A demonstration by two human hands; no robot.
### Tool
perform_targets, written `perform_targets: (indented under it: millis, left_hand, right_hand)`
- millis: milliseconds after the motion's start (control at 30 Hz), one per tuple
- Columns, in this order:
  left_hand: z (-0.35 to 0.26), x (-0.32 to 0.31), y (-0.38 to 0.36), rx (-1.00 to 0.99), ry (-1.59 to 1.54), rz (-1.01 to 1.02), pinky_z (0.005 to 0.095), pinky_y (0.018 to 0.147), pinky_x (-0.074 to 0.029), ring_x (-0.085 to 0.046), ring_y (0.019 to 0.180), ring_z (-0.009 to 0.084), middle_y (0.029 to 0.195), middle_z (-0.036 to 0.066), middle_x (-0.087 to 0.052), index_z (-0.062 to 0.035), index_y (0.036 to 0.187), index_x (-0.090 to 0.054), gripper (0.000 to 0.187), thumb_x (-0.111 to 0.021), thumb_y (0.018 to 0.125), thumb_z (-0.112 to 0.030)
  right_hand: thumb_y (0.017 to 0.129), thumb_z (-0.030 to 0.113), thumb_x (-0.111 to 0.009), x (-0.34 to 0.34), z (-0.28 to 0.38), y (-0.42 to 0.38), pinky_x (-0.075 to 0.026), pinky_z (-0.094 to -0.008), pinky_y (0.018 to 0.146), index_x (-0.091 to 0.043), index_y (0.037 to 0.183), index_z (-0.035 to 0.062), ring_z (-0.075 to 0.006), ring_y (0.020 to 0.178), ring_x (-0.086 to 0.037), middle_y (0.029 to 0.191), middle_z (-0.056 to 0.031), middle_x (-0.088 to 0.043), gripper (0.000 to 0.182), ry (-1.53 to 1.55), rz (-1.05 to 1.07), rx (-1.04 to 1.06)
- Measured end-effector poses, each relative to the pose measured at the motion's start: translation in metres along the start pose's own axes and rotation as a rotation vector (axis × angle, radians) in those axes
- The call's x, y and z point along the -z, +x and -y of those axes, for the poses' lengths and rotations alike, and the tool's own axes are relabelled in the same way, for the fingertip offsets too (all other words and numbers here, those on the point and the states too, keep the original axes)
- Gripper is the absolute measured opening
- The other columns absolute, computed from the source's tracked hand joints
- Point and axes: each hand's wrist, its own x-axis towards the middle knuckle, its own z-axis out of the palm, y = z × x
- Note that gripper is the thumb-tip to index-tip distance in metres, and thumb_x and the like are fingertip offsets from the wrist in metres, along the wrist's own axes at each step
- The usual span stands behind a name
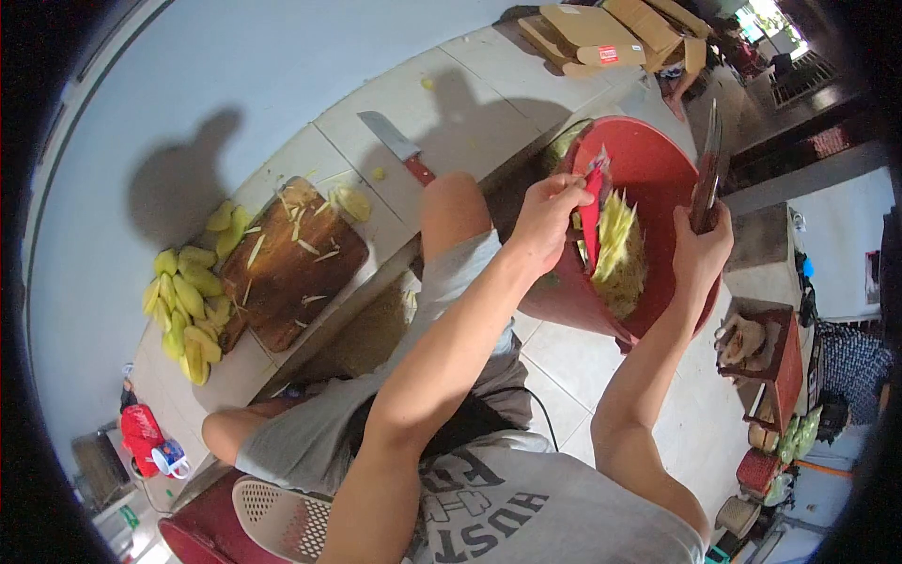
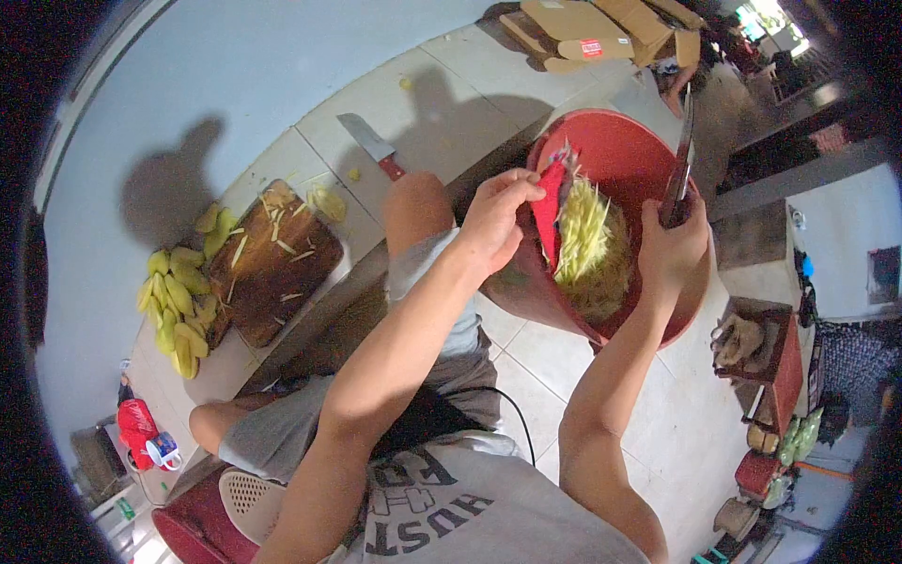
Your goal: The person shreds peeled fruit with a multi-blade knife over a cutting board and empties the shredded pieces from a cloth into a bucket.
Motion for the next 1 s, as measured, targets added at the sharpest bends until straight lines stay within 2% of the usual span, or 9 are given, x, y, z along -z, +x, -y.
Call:
perform_targets:
  millis: [133, 300, 400, 467, 533, 633, 700, 800, 1000]
  left_hand:
    - [-0.003, 0.013, -0.001, 0.074, -0.103, 0.017, 0.0381, 0.091, -0.053, -0.065, 0.095, 0.02, 0.095, 0.008, -0.069, -0.0046, 0.096, -0.066, 0.013, -0.064, 0.084, -0.002]
    - [-0.076, 0.014, -0.028, 0.053, -0.221, 0.026, 0.0414, 0.094, -0.051, -0.065, 0.096, 0.024, 0.102, 0.009, -0.069, -0.0046, 0.098, -0.064, 0.013, -0.062, 0.085, -0.006]
    - [-0.123, 0.025, -0.056, -0.05, -0.254, -0.032, 0.0464, 0.1, -0.049, -0.065, 0.104, 0.0277, 0.108, 0.012, -0.069, -0.0046, 0.102, -0.063, 0.017, -0.061, 0.086, -0.009]
    - [-0.154, 0.048, -0.082, -0.265, -0.174, 0.069, 0.0498, 0.112, -0.039, -0.058, 0.122, 0.0313, 0.127, 0.016, -0.064, -0.0044, 0.107, -0.062, 0.025, -0.063, 0.083, -0.01]
    - [-0.188, 0.072, -0.114, -0.364, -0.109, -0.014, 0.0485, 0.112, -0.039, -0.058, 0.122, 0.0296, 0.121, 0.014, -0.066, -0.0052, 0.105, -0.061, 0.023, -0.063, 0.083, -0.011]
    - [-0.234, 0.1, -0.164, -0.471, 0.15, -0.184, 0.0435, 0.092, -0.053, -0.067, 0.099, 0.0252, 0.102, 0.012, -0.067, -0.0011, 0.1, -0.06, 0.015, -0.059, 0.085, -0.003]
    - [-0.254, 0.117, -0.19, -0.569, 0.272, -0.412, 0.0378, 0.076, -0.058, -0.068, 0.086, 0.0226, 0.094, 0.012, -0.066, 0.0006, 0.1, -0.058, 0.014, -0.056, 0.087, -0.002]
    - [-0.281, 0.164, -0.219, -0.598, 0.333, -0.579, 0.0362, 0.073, -0.059, -0.068, 0.088, 0.0216, 0.094, 0.013, -0.066, 0.0009, 0.102, -0.058, 0.016, -0.055, 0.087, -0.002]
    - [-0.284, 0.187, -0.254, -0.719, 0.084, -0.468, 0.0453, 0.085, -0.057, -0.066, 0.106, 0.028, 0.114, 0.014, -0.067, -0.001, 0.11, -0.059, 0.026, -0.058, 0.089, -0.016]
  right_hand:
    - [0.079, 0.01, -0.078, 0.001, -0.018, -0.012, -0.05, -0.0321, 0.082, -0.064, 0.116, -0.0024, -0.0176, 0.084, -0.065, 0.09, -0.0091, -0.069, 0.042, 0.009, 0.043, -0.091]
    - [0.081, 0.011, -0.077, -0.009, -0.002, -0.024, -0.05, -0.0319, 0.082, -0.064, 0.116, -0.0017, -0.0172, 0.086, -0.065, 0.092, -0.0086, -0.07, 0.04, 0.094, 0.14, -0.139]
    - [0.082, 0.013, -0.077, -0.022, 0.013, -0.031, -0.05, -0.0323, 0.081, -0.065, 0.115, -0.0008, -0.0172, 0.086, -0.065, 0.092, -0.0078, -0.07, 0.038, 0.157, 0.147, -0.061]
    - [0.084, 0.012, -0.076, -0.032, 0.03, -0.039, -0.048, -0.029, 0.077, -0.065, 0.111, -0.0035, -0.0122, 0.081, -0.06, 0.089, -0.0052, -0.069, 0.033, 0.236, 0.151, 0.01]
    - [0.084, 0.013, -0.076, -0.043, 0.052, -0.052, -0.048, -0.0283, 0.077, -0.066, 0.111, -0.0032, -0.0112, 0.082, -0.06, 0.089, -0.0046, -0.068, 0.033, 0.239, 0.212, 0.017]
    - [0.089, 0.027, -0.071, -0.064, 0.08, -0.07, -0.051, -0.0396, 0.078, -0.063, 0.106, -0.0017, -0.0337, 0.09, -0.07, 0.095, -0.0207, -0.068, 0.034, 0.18, 0.382, 0.157]
    - [0.087, 0.023, -0.074, -0.082, 0.091, -0.087, -0.051, -0.0393, 0.082, -0.063, 0.111, -0.0017, -0.0308, 0.091, -0.069, 0.095, -0.0183, -0.069, 0.036, 0.246, 0.414, 0.199]
    - [0.085, 0.017, -0.076, -0.093, 0.125, -0.104, -0.052, -0.0367, 0.083, -0.063, 0.115, -0.0022, -0.0268, 0.09, -0.068, 0.095, -0.017, -0.07, 0.038, 0.327, 0.51, 0.21]
    - [0.085, 0.009, -0.075, -0.111, 0.181, -0.137, -0.051, -0.0342, 0.082, -0.062, 0.114, -0.005, -0.0241, 0.087, -0.067, 0.097, -0.0196, -0.069, 0.035, 0.506, 0.685, 0.252]
